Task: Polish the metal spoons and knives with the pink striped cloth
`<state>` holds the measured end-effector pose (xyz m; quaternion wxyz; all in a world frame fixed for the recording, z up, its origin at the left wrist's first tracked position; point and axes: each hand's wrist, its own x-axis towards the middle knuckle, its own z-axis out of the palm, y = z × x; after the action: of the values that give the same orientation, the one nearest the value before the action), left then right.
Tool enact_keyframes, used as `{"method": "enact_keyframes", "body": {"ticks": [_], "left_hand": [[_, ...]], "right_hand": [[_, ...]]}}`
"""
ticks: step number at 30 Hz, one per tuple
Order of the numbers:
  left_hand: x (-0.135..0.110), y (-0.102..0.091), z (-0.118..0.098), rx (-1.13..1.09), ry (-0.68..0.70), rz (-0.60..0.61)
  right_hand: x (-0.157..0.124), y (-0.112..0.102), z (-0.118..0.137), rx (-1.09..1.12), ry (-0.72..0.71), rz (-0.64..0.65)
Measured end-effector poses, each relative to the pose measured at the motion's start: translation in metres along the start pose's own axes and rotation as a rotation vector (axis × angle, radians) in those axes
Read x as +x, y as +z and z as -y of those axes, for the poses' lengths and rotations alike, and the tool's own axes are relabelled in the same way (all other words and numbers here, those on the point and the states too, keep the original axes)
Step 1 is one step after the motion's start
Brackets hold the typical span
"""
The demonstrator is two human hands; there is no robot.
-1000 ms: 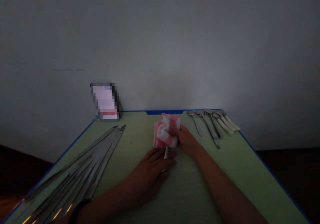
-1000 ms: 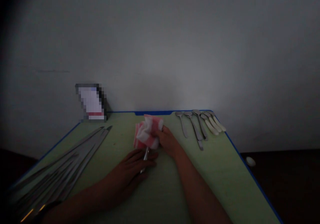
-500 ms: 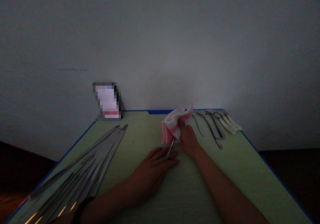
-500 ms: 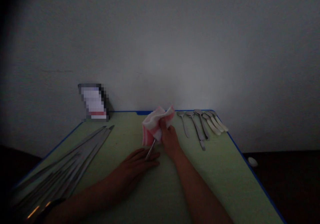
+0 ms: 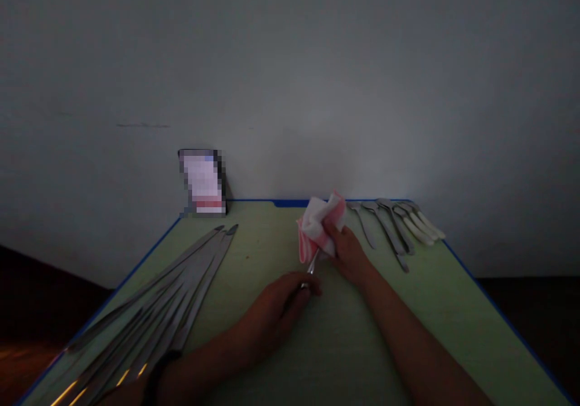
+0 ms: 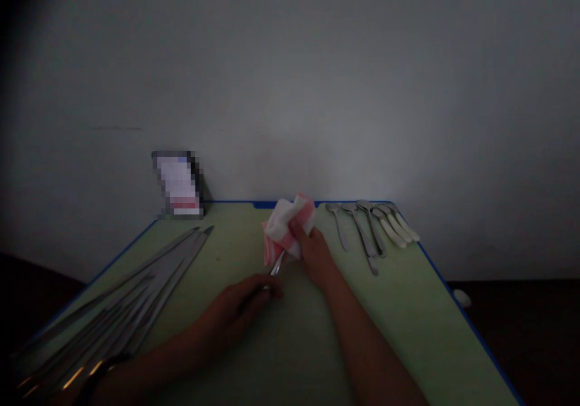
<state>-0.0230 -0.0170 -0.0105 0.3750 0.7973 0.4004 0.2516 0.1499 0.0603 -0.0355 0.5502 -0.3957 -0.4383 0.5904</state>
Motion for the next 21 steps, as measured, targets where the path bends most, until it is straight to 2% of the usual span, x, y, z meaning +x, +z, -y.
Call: {"method": "enact_keyframes", "body": {"ticks": [5, 9, 13, 18, 21], "left_hand": [[-0.0021, -0.0036, -0.0032, -0.235, -0.049, -0.038], [-0.0036, -0.0014, -0.0005, -0.408, -0.055, -0.095], [-0.0014, 0.0, -0.0022, -0.547, -0.069, -0.074], [0.0006, 0.0012, -0.0057, -0.647, -0.138, -0.067], [0.0038, 0.0014, -0.0027, -0.73, -0.189, 0.01]], "right_hand": [[0.0034, 0.0045, -0.0006, 0.199, 0.132, -0.056], [0.002, 0.0045, 0.0038, 0.287, 0.184, -0.032], [0.0009, 0.0084, 0.0056, 0.326, 0.112, -0.021], [0.0054, 0.0103, 0.0024, 0.358, 0.043, -0.131], [0.007, 0.0084, 0.0018, 0.394, 0.039, -0.157]]}}
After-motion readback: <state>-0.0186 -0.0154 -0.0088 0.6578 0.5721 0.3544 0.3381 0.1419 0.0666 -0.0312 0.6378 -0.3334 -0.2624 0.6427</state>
